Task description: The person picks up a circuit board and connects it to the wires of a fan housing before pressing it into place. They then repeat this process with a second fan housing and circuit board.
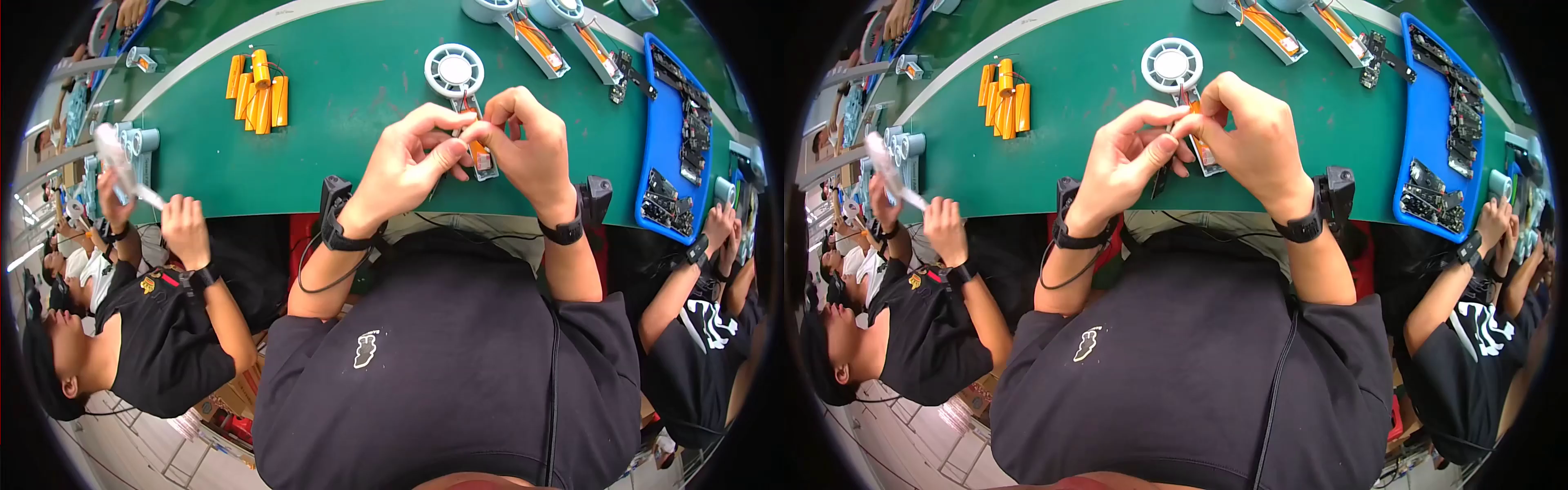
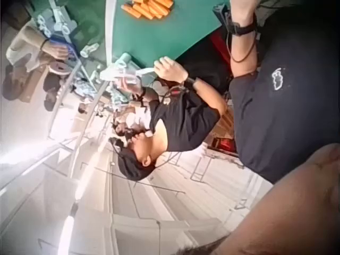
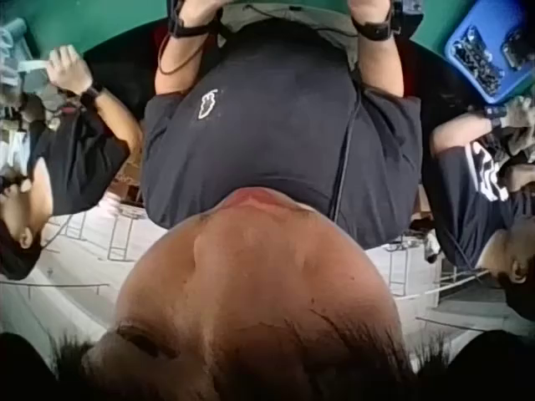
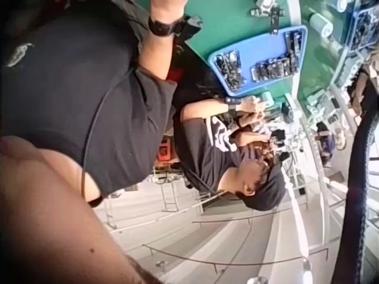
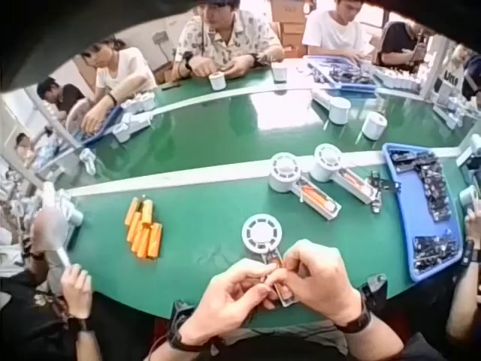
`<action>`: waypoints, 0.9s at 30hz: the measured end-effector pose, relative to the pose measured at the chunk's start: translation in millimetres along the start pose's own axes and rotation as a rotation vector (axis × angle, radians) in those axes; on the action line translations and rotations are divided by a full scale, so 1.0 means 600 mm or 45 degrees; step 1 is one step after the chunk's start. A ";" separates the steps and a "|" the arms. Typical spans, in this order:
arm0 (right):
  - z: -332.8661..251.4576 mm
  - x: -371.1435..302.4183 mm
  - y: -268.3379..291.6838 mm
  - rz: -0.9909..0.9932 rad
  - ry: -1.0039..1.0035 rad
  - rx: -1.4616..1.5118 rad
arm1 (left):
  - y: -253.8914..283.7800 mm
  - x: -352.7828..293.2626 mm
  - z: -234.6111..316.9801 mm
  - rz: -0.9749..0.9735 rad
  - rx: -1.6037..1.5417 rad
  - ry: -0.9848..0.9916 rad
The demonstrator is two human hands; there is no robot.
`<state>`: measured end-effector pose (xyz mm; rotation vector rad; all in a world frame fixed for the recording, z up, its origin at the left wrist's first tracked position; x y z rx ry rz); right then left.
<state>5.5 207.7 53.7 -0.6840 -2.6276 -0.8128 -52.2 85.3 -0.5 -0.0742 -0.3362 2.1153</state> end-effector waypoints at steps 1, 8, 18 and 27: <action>0.005 0.004 -0.001 -0.008 -0.020 0.003 | 0.002 0.005 -0.003 -0.005 -0.031 -0.004; -0.009 -0.035 0.001 -0.171 -0.165 -0.049 | -0.031 -0.060 0.005 0.100 0.010 0.032; -0.029 -0.070 0.001 -0.314 -0.113 0.025 | 0.000 -0.093 0.031 0.395 0.487 -0.126; -0.023 -0.048 -0.004 -0.035 -0.176 0.186 | -0.013 -0.047 0.061 0.335 0.778 -0.338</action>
Point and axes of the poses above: each hand's wrist, its own x-axis towards the middle knuckle, its own y-axis out of the back of the hand, z = x × y, the point moved 10 cm from there along x, towards the middle knuckle, and after that the axes turned 5 degrees about -y, right-handed, at the moved point
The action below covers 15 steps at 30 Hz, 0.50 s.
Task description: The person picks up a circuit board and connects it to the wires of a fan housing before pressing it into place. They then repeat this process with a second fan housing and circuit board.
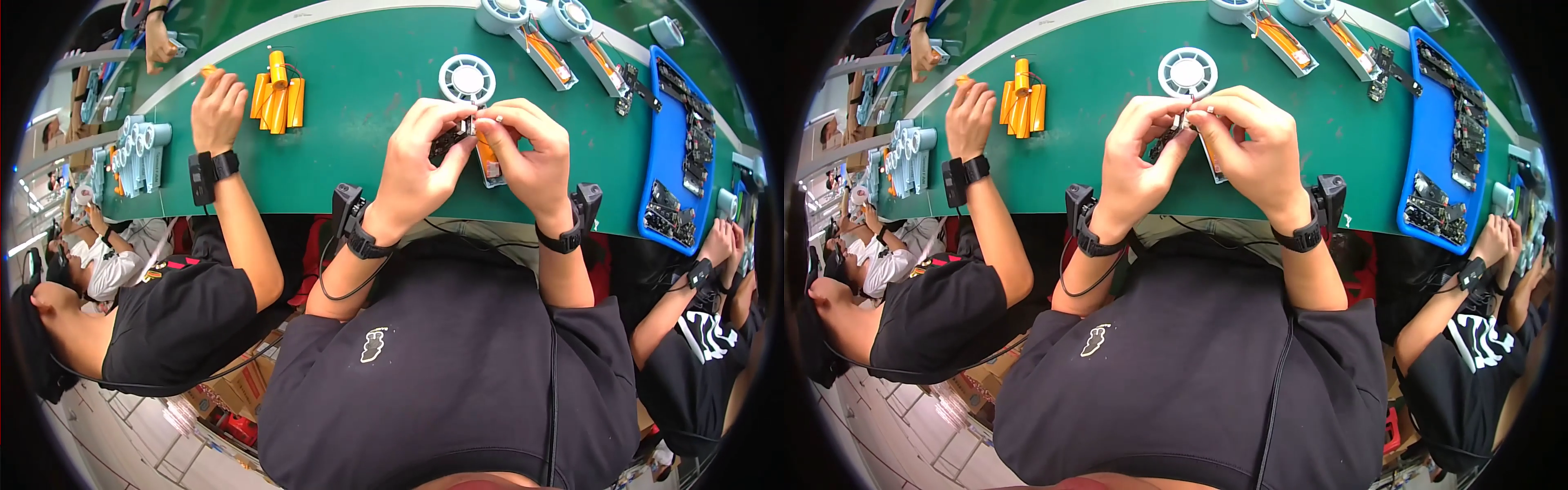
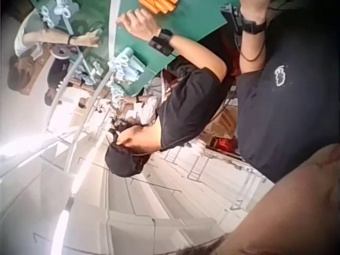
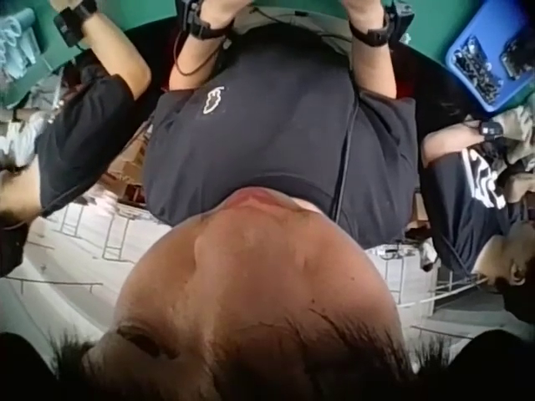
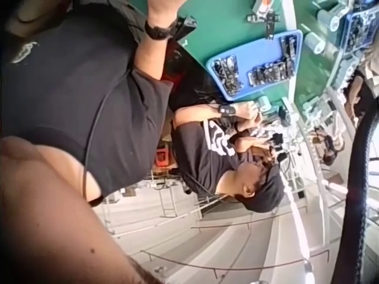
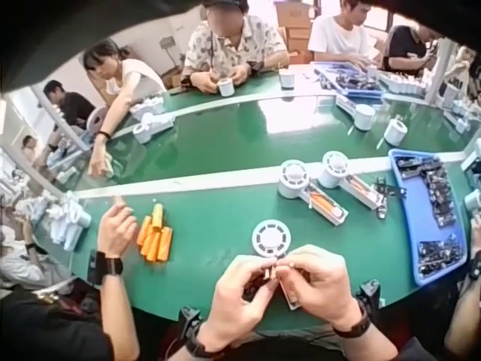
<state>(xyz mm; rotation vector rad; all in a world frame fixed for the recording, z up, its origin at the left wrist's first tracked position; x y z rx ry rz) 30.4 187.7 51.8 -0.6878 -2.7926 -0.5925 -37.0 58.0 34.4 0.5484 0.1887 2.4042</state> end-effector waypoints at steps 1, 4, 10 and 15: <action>0.005 0.000 -0.003 0.004 0.004 0.000 | 0.001 0.001 -0.001 -0.001 0.002 -0.005; 0.028 -0.005 0.011 0.135 -0.042 0.251 | 0.010 -0.001 -0.008 0.054 -0.192 0.007; 0.048 -0.006 -0.007 -0.027 -0.247 0.433 | 0.013 0.003 -0.002 0.073 -0.095 -0.083; -0.008 0.001 -0.008 -0.077 0.115 -0.160 | 0.012 0.002 0.001 0.073 -0.035 -0.083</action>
Point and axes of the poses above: each hand's wrist, its own x-axis towards the middle knuckle, its own y-axis out of the back of the hand, z = x × y, the point moved 10 cm from there along x, towards the middle knuckle, and after that the axes turned 5 degrees about -y, right-handed, at the moved point
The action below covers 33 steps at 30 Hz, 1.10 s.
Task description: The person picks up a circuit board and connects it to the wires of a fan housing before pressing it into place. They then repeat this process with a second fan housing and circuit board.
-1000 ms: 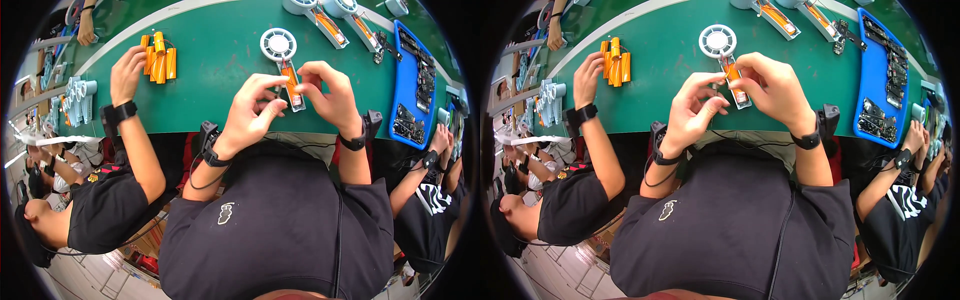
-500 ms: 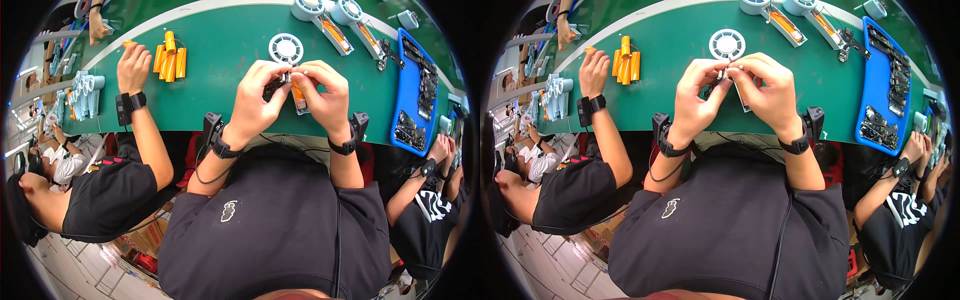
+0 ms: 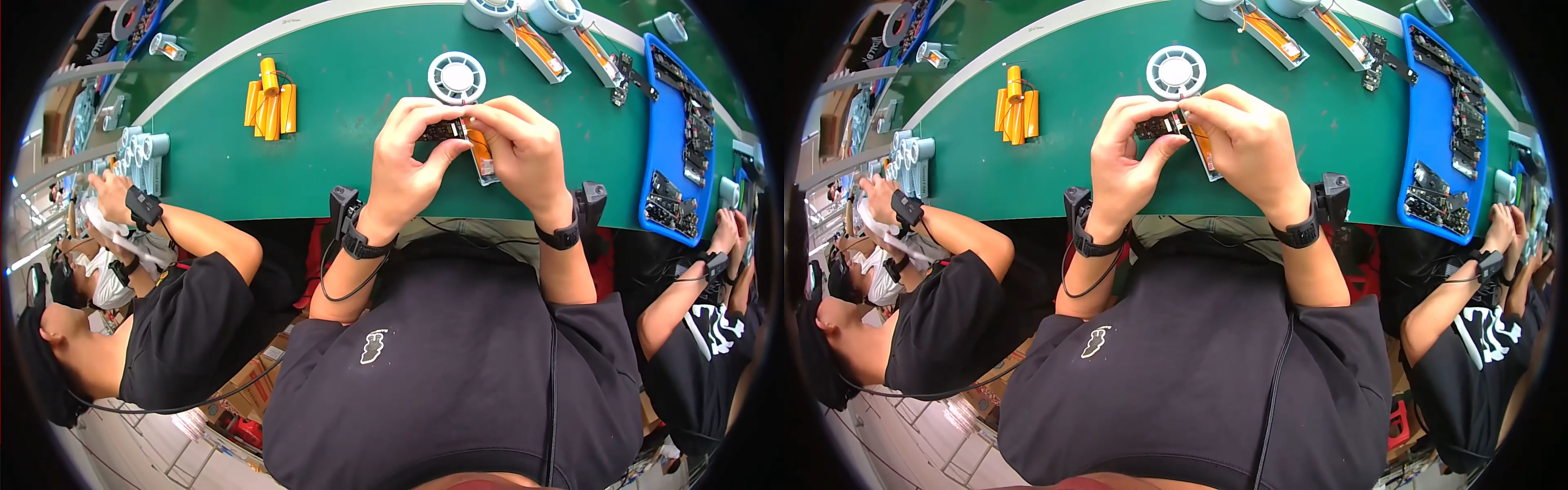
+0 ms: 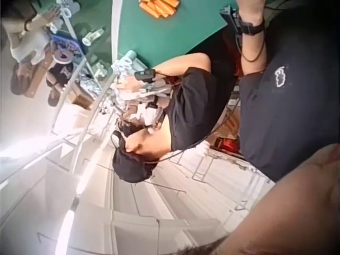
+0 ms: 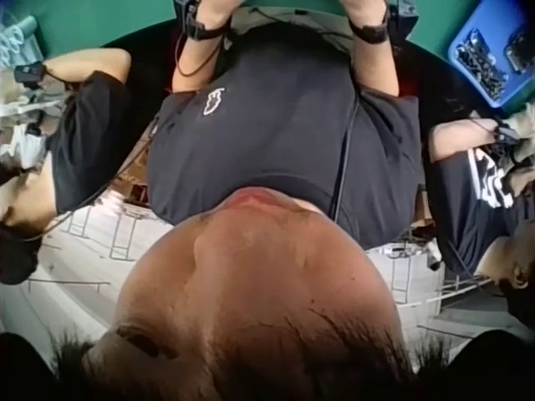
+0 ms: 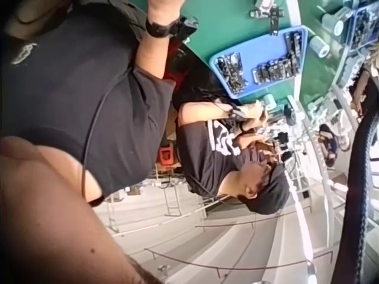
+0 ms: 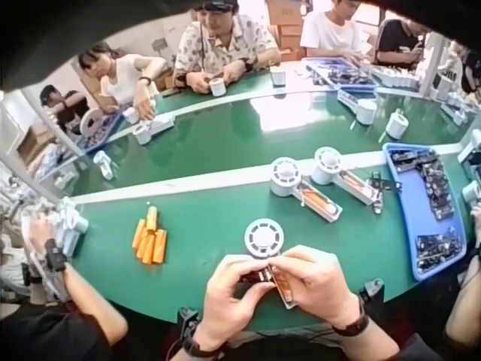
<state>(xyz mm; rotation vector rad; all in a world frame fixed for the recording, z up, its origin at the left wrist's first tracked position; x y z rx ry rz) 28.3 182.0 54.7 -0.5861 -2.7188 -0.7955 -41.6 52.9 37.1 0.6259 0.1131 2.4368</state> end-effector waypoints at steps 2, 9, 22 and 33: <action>-0.008 -0.001 -0.004 -0.013 0.063 -0.133 | 0.001 -0.002 -0.002 0.005 -0.001 0.008; -0.009 0.002 -0.008 -0.083 0.111 -0.120 | -0.001 -0.008 -0.004 0.023 -0.004 -0.017; 0.002 -0.009 -0.008 -0.224 -0.078 0.133 | 0.002 -0.015 0.021 0.092 0.127 -0.160; 0.004 -0.002 -0.023 -0.288 -0.165 0.136 | 0.002 -0.027 0.042 0.194 0.402 -0.305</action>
Point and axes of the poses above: each hand's wrist, its own x-axis towards the middle knuckle, its own y-axis out of the back of the hand, z = x × y, the point moved 10 cm from there along x, towards the middle knuckle, and after that the axes turned 5 degrees about -y, right-handed, at the moved point
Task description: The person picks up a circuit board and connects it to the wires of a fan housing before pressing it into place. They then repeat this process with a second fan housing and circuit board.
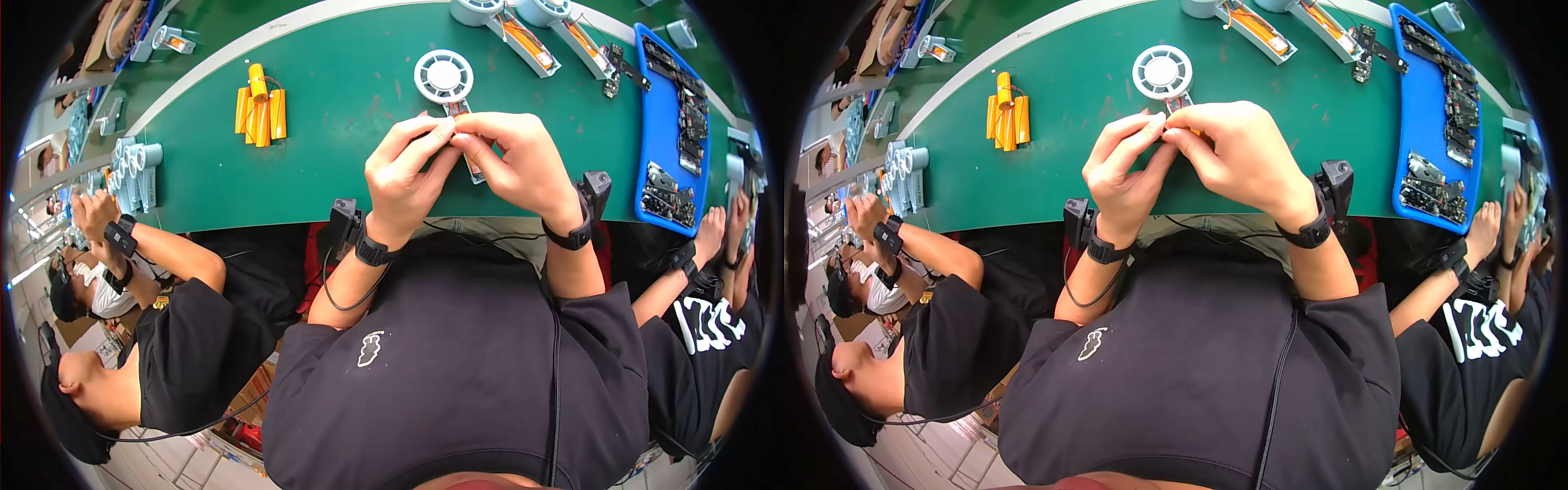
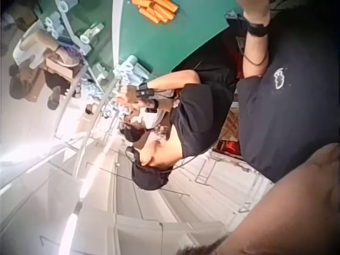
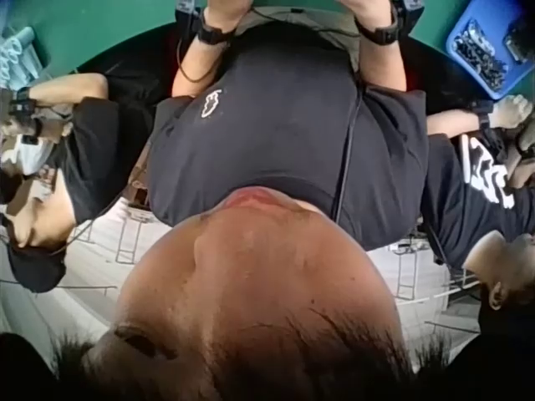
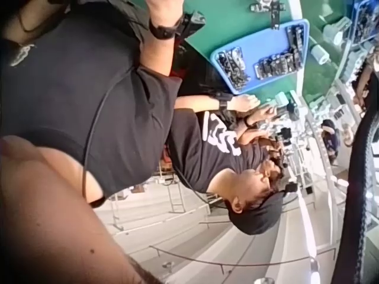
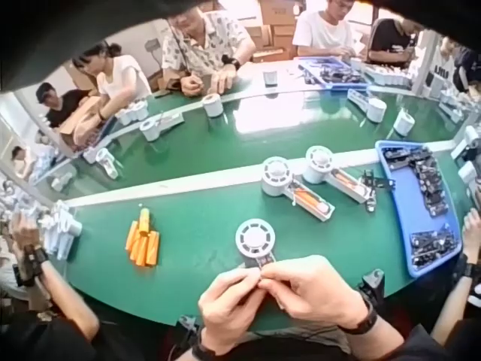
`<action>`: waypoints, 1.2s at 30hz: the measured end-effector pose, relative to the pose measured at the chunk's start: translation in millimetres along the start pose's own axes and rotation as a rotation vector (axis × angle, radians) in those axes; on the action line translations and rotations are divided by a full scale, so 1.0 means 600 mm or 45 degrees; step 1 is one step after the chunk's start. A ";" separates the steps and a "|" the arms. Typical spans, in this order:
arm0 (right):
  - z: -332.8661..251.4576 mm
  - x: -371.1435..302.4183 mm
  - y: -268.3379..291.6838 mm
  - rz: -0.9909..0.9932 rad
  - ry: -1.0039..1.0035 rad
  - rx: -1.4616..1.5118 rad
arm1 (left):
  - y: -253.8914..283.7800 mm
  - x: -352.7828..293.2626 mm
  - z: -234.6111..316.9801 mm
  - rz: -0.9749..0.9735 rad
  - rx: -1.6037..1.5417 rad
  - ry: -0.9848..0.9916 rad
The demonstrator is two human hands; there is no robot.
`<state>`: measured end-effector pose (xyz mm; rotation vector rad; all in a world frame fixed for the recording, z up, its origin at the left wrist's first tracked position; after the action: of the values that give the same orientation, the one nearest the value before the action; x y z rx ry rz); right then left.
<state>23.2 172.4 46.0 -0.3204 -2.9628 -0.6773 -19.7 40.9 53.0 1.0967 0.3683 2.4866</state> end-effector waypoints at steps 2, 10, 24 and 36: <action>0.000 0.009 0.019 0.116 -0.047 -0.050 | 0.002 0.002 0.001 -0.016 -0.018 0.000; -0.015 0.024 0.023 0.460 -0.073 -0.510 | -0.006 -0.003 0.001 -0.108 0.007 -0.065; 0.044 -0.010 0.018 0.322 -0.184 0.343 | -0.005 0.025 -0.014 -0.307 -0.018 0.062; -0.050 -0.053 0.006 0.490 0.349 -0.547 | -0.011 0.029 -0.027 -0.577 -0.206 0.282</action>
<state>56.0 156.5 70.2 -0.7360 -2.3802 -1.1816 -40.7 53.4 50.9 0.5942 0.4170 2.1851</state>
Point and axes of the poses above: each hand's wrist, its own x-axis towards the middle knuckle, its own y-axis out of the back of the hand, z = x × y, the point moved 10 cm from there along x, towards the middle knuckle, and after that the axes turned 5 degrees about -y, right-handed, at the moved point
